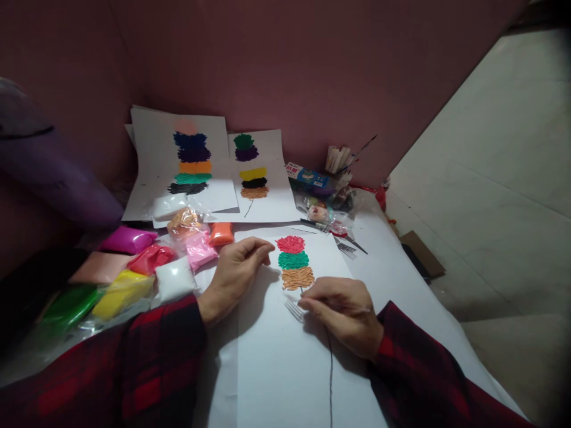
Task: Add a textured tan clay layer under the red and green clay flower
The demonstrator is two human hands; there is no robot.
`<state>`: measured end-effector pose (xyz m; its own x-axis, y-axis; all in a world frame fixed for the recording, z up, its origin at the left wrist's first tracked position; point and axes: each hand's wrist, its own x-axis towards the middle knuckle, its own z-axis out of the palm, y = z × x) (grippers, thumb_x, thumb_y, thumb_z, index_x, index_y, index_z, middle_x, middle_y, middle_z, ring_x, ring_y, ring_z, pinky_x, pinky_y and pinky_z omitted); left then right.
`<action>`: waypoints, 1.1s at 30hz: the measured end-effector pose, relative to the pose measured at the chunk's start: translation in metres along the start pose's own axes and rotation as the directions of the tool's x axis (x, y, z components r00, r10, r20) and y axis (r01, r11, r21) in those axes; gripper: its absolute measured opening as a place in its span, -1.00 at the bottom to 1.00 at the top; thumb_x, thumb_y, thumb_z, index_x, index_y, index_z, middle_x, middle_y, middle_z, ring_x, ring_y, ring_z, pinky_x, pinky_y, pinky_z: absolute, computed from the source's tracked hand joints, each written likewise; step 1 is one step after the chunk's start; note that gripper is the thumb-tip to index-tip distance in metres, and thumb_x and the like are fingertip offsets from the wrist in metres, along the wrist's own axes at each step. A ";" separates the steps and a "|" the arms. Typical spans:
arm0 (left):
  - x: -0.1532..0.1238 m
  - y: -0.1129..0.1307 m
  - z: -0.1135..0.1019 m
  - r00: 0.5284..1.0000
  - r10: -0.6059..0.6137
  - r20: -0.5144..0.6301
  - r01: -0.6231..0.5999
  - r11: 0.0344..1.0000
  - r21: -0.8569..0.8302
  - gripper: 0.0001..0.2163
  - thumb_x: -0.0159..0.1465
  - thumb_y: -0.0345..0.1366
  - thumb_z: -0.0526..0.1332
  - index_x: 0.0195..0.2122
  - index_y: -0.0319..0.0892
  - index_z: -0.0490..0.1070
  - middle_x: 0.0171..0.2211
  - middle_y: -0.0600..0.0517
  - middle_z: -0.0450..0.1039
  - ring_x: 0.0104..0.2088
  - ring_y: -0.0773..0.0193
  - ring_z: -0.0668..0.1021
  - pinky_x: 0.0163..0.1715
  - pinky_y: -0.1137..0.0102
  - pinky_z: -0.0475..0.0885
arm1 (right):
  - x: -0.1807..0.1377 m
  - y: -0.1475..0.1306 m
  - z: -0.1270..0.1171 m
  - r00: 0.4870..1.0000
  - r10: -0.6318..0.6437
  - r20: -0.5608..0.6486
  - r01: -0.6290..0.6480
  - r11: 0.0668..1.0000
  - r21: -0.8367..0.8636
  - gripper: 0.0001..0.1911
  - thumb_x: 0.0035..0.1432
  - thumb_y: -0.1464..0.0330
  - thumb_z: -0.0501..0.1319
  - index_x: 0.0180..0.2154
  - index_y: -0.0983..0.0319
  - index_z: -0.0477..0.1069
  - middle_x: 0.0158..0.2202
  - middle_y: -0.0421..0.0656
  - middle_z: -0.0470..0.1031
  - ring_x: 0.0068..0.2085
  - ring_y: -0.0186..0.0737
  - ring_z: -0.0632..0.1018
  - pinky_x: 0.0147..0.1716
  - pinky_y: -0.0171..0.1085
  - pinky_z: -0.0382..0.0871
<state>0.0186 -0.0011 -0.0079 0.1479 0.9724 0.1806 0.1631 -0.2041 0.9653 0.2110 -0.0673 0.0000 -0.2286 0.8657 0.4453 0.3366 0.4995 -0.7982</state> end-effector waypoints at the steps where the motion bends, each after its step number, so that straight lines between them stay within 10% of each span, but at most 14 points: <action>1: 0.001 0.000 -0.001 0.999 -0.031 -0.019 0.031 1.000 0.003 -0.83 0.23 -0.26 0.18 -0.42 -0.22 0.47 -0.55 0.09 0.41 -0.51 0.39 0.39 -0.49 0.47 0.28 | 0.000 0.002 0.001 0.996 -0.059 0.064 0.061 0.998 -0.035 -0.87 0.11 0.43 0.26 -0.47 0.30 0.50 -0.59 -0.16 0.47 -0.56 -0.32 0.44 -0.56 -0.32 0.32; 9: 0.000 -0.005 0.002 0.998 -0.036 0.057 0.035 0.999 0.031 -0.89 0.24 -0.38 0.12 -0.29 -0.22 0.44 -0.51 0.11 0.38 -0.48 0.40 0.40 -0.48 0.48 0.27 | 0.001 0.009 0.003 0.952 -0.247 0.183 0.279 0.943 -0.180 -0.88 0.21 0.42 0.18 -0.36 0.28 0.47 -0.52 -0.16 0.48 -0.50 -0.33 0.44 -0.47 -0.33 0.33; 33: 0.000 -0.001 0.002 0.996 -0.072 0.050 0.071 0.997 0.029 -0.88 0.22 -0.37 0.14 -0.31 -0.22 0.46 -0.52 0.09 0.40 -0.48 0.35 0.43 -0.46 0.45 0.32 | 0.002 0.011 0.005 0.946 -0.245 0.211 0.290 0.933 -0.214 -0.84 0.25 0.38 0.15 -0.35 0.29 0.46 -0.53 -0.19 0.41 -0.49 -0.34 0.39 -0.49 -0.34 0.30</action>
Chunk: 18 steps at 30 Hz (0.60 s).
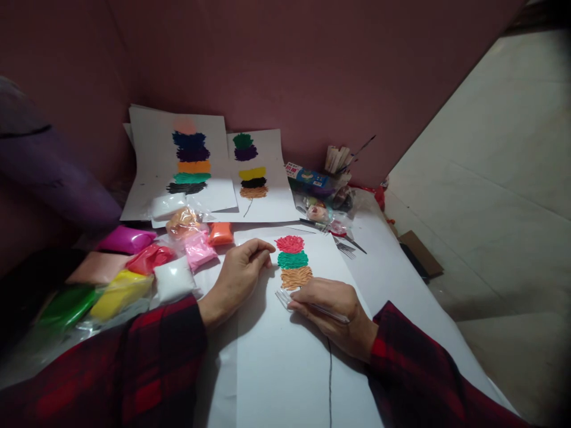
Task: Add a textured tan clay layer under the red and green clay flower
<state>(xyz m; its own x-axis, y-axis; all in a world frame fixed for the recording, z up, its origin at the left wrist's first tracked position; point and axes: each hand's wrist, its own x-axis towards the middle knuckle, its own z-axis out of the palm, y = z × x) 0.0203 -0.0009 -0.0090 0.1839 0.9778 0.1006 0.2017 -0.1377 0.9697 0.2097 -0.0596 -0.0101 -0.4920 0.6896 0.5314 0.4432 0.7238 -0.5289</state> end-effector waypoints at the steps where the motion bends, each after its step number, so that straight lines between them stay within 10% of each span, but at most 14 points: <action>1: 0.000 0.000 0.000 1.000 0.001 0.001 -0.001 1.000 -0.003 -0.88 0.21 -0.37 0.14 -0.31 -0.22 0.46 -0.52 0.09 0.40 -0.48 0.35 0.43 -0.46 0.45 0.32 | 0.000 0.000 0.000 1.000 -0.005 -0.003 0.005 1.000 -0.005 -0.84 0.24 0.39 0.16 -0.35 0.30 0.46 -0.53 -0.19 0.41 -0.49 -0.33 0.39 -0.49 -0.34 0.30; 10: -0.001 0.003 -0.002 0.995 0.028 0.096 -0.027 0.999 -0.017 -0.85 0.20 -0.27 0.20 -0.36 -0.22 0.51 -0.43 0.02 0.51 -0.43 0.33 0.46 -0.40 0.43 0.35 | -0.005 0.002 -0.001 0.978 -0.210 -0.007 0.205 0.961 -0.186 -0.93 0.19 0.43 0.22 -0.28 0.29 0.47 -0.48 -0.14 0.50 -0.47 -0.31 0.44 -0.48 -0.32 0.31; 18: -0.007 0.004 -0.009 0.907 0.251 0.339 -0.356 0.887 0.294 -0.85 0.20 -0.41 0.17 -0.30 -0.16 0.53 -0.36 -0.02 0.58 -0.38 0.26 0.54 -0.38 0.39 0.36 | -0.009 -0.003 -0.004 0.959 -0.284 0.006 0.277 0.930 -0.241 -0.98 0.15 0.45 0.23 -0.34 0.28 0.45 -0.57 -0.17 0.47 -0.56 -0.33 0.37 -0.58 -0.30 0.23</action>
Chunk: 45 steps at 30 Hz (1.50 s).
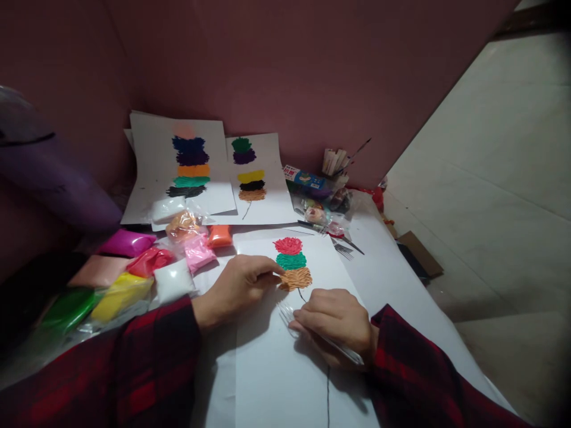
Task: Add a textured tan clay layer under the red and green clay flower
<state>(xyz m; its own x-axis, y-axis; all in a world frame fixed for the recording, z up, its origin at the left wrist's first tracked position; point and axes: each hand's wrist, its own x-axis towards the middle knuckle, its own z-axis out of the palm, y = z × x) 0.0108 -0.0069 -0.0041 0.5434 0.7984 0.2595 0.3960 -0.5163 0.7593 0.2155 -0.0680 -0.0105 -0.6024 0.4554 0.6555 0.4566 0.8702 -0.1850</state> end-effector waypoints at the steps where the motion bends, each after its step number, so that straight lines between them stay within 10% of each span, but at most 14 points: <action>1: -0.001 0.001 -0.001 0.999 0.006 0.031 -0.009 0.996 0.086 -0.85 0.20 -0.42 0.16 -0.29 -0.16 0.53 -0.35 -0.02 0.58 -0.37 0.24 0.54 -0.38 0.38 0.36 | -0.001 0.000 0.000 1.000 -0.006 -0.001 0.006 1.000 0.004 -0.98 0.15 0.46 0.24 -0.33 0.28 0.45 -0.58 -0.18 0.46 -0.56 -0.33 0.37 -0.58 -0.30 0.22; 15: -0.003 0.000 0.010 0.984 0.072 0.165 -0.142 0.873 0.467 -0.81 0.25 -0.41 0.05 -0.33 -0.17 0.47 -0.41 -0.02 0.53 -0.47 0.26 0.48 -0.49 0.39 0.21 | 0.008 -0.006 -0.003 0.990 -0.128 0.058 0.131 0.990 -0.042 -0.89 0.19 0.43 0.22 -0.39 0.31 0.45 -0.64 -0.24 0.39 -0.59 -0.34 0.34 -0.64 -0.31 0.19; 20: 0.000 0.005 0.000 0.985 -0.117 0.129 0.122 0.992 -0.033 -0.89 0.22 -0.36 0.12 -0.40 -0.19 0.42 -0.45 0.01 0.47 -0.45 0.30 0.44 -0.45 0.42 0.27 | 0.008 -0.007 -0.004 0.988 -0.129 0.086 0.133 0.990 -0.038 -0.87 0.21 0.43 0.20 -0.41 0.28 0.44 -0.64 -0.25 0.38 -0.58 -0.33 0.34 -0.63 -0.31 0.21; 27: 0.001 0.004 -0.004 0.916 -0.359 0.182 0.362 0.539 -0.760 -0.85 0.18 -0.25 0.26 -0.42 -0.20 0.34 -0.53 0.09 0.41 -0.58 0.46 0.34 -0.62 0.56 0.14 | 0.006 -0.007 -0.004 0.992 -0.085 0.091 0.087 0.996 -0.015 -0.88 0.21 0.42 0.20 -0.40 0.27 0.43 -0.62 -0.23 0.39 -0.58 -0.34 0.35 -0.60 -0.30 0.19; 35: 0.004 0.002 -0.005 0.832 -0.555 0.000 0.340 0.510 -0.790 -0.82 0.03 -0.38 0.36 -0.34 -0.25 0.44 -0.57 0.12 0.39 -0.63 0.52 0.32 -0.67 0.60 0.12 | 0.005 -0.003 -0.002 0.987 0.142 -0.079 -0.132 0.985 0.114 -0.88 0.11 0.51 0.18 -0.29 0.26 0.45 -0.45 -0.13 0.50 -0.45 -0.26 0.45 -0.49 -0.27 0.34; 45: 0.006 0.004 0.001 0.874 -0.481 -0.073 0.299 0.649 -0.700 -0.89 0.18 -0.30 0.22 -0.40 -0.25 0.39 -0.65 0.16 0.27 -0.66 0.52 0.22 -0.62 0.58 0.13 | 0.004 0.014 0.005 0.797 0.580 -0.169 -0.472 0.772 0.426 -0.89 0.09 0.52 0.22 -0.33 0.27 0.50 -0.39 -0.12 0.47 -0.36 -0.23 0.49 -0.36 -0.23 0.39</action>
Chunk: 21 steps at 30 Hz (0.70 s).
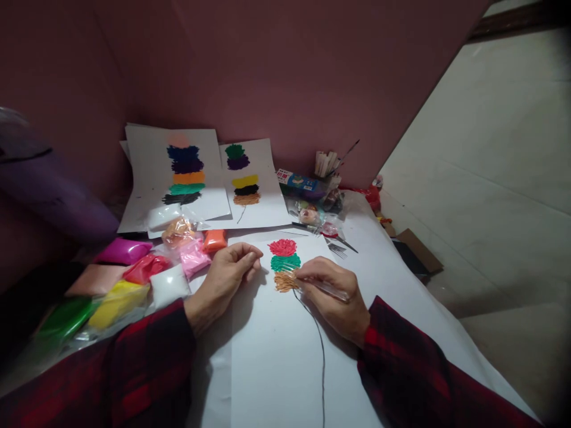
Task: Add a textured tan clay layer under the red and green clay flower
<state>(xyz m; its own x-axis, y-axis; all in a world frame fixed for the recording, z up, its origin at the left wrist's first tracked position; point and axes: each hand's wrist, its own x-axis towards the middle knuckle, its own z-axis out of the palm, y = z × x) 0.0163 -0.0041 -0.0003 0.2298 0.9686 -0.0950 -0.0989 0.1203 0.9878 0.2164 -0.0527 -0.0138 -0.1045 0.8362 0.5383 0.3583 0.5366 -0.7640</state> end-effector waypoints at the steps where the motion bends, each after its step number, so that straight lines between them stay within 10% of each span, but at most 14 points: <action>1: 0.000 0.001 0.000 1.000 -0.017 0.006 0.017 0.999 -0.030 -0.92 0.16 -0.34 0.22 -0.36 -0.25 0.40 -0.63 0.16 0.28 -0.65 0.52 0.24 -0.61 0.58 0.15 | 0.001 0.001 -0.001 1.000 0.009 -0.016 -0.009 1.000 0.005 -0.91 0.09 0.51 0.23 -0.35 0.27 0.50 -0.39 -0.13 0.47 -0.35 -0.24 0.49 -0.35 -0.23 0.39; 8: 0.002 0.010 0.001 0.996 -0.085 0.002 0.085 0.995 -0.045 -0.81 0.04 -0.33 0.30 -0.32 -0.30 0.44 -0.59 0.16 0.26 -0.63 0.53 0.22 -0.65 0.58 0.06 | 0.008 0.011 -0.004 0.977 0.129 -0.168 -0.127 0.992 0.021 -0.99 0.07 0.43 0.29 -0.40 0.24 0.48 -0.40 -0.18 0.47 -0.35 -0.26 0.48 -0.37 -0.28 0.34; 21: 0.001 -0.007 0.005 0.978 0.069 0.195 -0.174 0.783 0.597 -0.89 0.04 -0.30 0.27 -0.44 -0.23 0.45 -0.49 0.01 0.48 -0.45 0.26 0.48 -0.44 0.41 0.34 | 0.006 0.012 -0.003 0.982 0.108 -0.156 -0.103 0.994 0.040 -0.98 0.05 0.42 0.29 -0.41 0.25 0.48 -0.41 -0.18 0.49 -0.37 -0.26 0.49 -0.37 -0.27 0.36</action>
<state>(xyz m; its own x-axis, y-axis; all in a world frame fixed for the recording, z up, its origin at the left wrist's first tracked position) 0.0225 -0.0048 -0.0066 0.4068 0.9135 -0.0008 0.4604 -0.2042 0.8639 0.2232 -0.0412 -0.0188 0.0806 0.8616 0.5012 0.3299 0.4514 -0.8291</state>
